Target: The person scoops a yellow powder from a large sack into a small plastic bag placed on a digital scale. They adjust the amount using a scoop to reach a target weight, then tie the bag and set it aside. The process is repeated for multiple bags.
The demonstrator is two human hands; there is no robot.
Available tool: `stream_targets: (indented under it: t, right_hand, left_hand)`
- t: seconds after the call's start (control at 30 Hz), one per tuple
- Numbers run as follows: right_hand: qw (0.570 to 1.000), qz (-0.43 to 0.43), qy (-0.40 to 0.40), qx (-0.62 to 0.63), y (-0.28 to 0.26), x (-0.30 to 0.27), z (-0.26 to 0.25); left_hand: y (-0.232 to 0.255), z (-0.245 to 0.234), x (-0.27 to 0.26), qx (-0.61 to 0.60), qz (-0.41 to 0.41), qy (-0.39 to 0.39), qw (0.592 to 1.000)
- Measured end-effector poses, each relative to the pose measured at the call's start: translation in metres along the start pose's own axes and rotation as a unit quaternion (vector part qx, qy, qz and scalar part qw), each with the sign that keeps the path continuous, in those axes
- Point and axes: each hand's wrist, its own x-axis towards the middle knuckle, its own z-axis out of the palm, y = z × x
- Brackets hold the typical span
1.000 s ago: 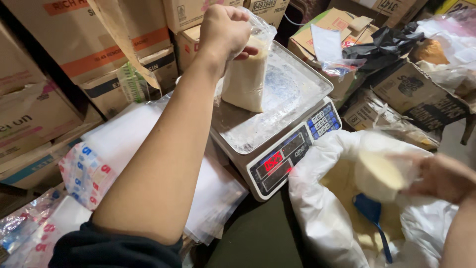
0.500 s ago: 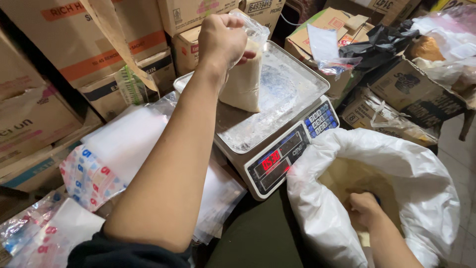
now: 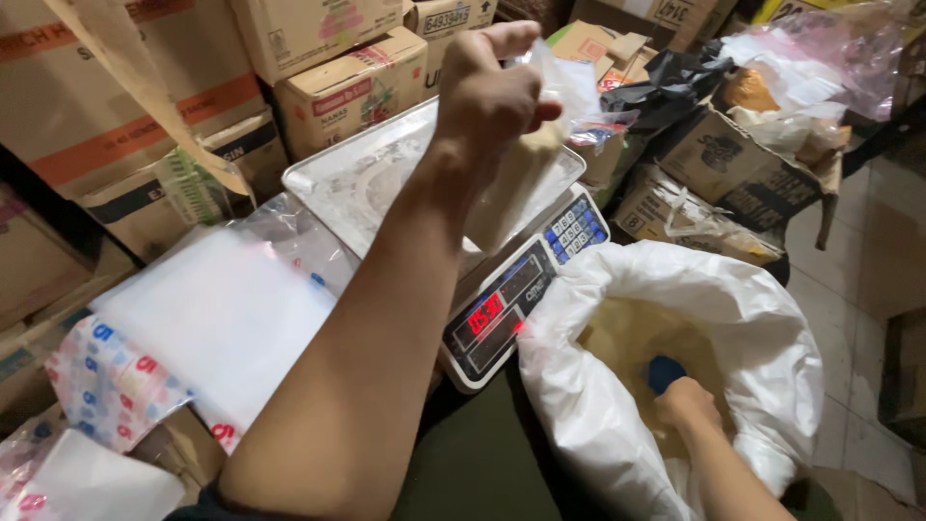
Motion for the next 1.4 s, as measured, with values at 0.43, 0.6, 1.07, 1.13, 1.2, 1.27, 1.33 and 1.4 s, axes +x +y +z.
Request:
stream_targets:
  t: [0.43,0.6,1.07,1.13,1.2,1.27,1.33,1.4]
  right_hand:
    - [0.913,-0.202,-0.082,-0.346,-0.086,-0.098,-0.177]
    - [0.890,-0.267,-0.045,-0.367,-0.127,-0.199,-0.251]
    - [0.946,-0.290,-0.014,-0.147,-0.151,-0.245,-0.330]
    - [0.949,-0.305,0.052,-0.064,-0.166,-0.235,-0.332]
    - [0.927,-0.349,0.121,0.058,-0.189,-0.225,-0.330]
    - [0.867,-0.410,0.079,0.273,-0.221,-0.218,-0.319]
    - [0.793,-0.423,-0.022,0.437,-0.255,-0.213,-0.308]
    - [0.756,-0.422,-0.108,0.489,-0.288,-0.212,-0.301]
  left_hand:
    - [0.009,0.051,-0.036,-0.061,-0.021,-0.060,0.996]
    - [0.010,0.039,-0.029,-0.093,-0.009,-0.042,0.995]
    - [0.029,-0.027,0.003,-0.009,0.021,0.042,0.999]
    - [0.030,-0.036,0.003,0.013,-0.007,0.054,0.998]
    - [0.030,-0.046,0.004,0.027,-0.027,0.053,0.998]
    - [0.030,-0.056,0.006,0.024,-0.033,0.046,0.998]
    - [0.029,-0.061,0.010,0.030,-0.040,0.049,0.998]
    - [0.027,-0.067,0.013,0.048,-0.050,0.062,0.996]
